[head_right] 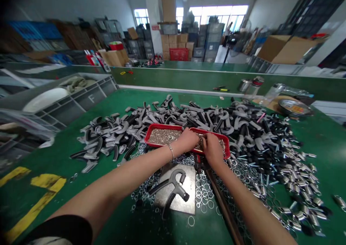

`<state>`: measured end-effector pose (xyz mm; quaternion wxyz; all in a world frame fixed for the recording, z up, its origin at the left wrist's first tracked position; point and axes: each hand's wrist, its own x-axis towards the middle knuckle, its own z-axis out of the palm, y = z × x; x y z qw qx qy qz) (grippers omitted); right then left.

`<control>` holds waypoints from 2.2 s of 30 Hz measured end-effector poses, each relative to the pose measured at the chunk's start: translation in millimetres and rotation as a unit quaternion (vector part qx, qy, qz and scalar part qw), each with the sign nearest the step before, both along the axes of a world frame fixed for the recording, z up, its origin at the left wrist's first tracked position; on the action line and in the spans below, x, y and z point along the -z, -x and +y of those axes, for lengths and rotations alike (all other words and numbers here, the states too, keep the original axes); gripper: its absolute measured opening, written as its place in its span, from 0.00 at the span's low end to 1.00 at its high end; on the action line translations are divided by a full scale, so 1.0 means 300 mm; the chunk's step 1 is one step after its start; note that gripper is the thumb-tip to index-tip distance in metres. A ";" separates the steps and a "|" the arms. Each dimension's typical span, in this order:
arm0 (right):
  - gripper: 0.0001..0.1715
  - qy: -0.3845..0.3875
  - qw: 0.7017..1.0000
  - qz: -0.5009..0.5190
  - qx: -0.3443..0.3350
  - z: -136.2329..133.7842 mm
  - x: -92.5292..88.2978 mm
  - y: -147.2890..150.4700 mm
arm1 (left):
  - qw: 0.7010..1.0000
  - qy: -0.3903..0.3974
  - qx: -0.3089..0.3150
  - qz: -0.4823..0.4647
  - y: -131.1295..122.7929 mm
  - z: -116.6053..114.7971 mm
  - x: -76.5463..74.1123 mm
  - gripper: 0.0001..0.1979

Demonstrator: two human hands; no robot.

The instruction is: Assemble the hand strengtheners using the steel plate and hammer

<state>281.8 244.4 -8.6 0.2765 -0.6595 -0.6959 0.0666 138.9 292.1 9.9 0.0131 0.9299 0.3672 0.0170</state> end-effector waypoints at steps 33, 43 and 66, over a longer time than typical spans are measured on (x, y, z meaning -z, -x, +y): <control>0.12 0.147 0.960 -0.169 -0.171 -0.339 -0.008 0.158 | 0.865 0.225 -0.204 -0.399 0.422 -0.490 0.013 0.06; 0.13 0.128 0.940 -0.271 -0.162 -0.362 -0.069 0.102 | 0.938 0.158 -0.183 -0.248 0.374 -0.542 0.052 0.06; 0.15 0.222 0.967 -0.029 -0.121 -0.574 -0.102 0.030 | 0.985 0.007 -0.157 -0.074 0.341 -0.770 0.068 0.24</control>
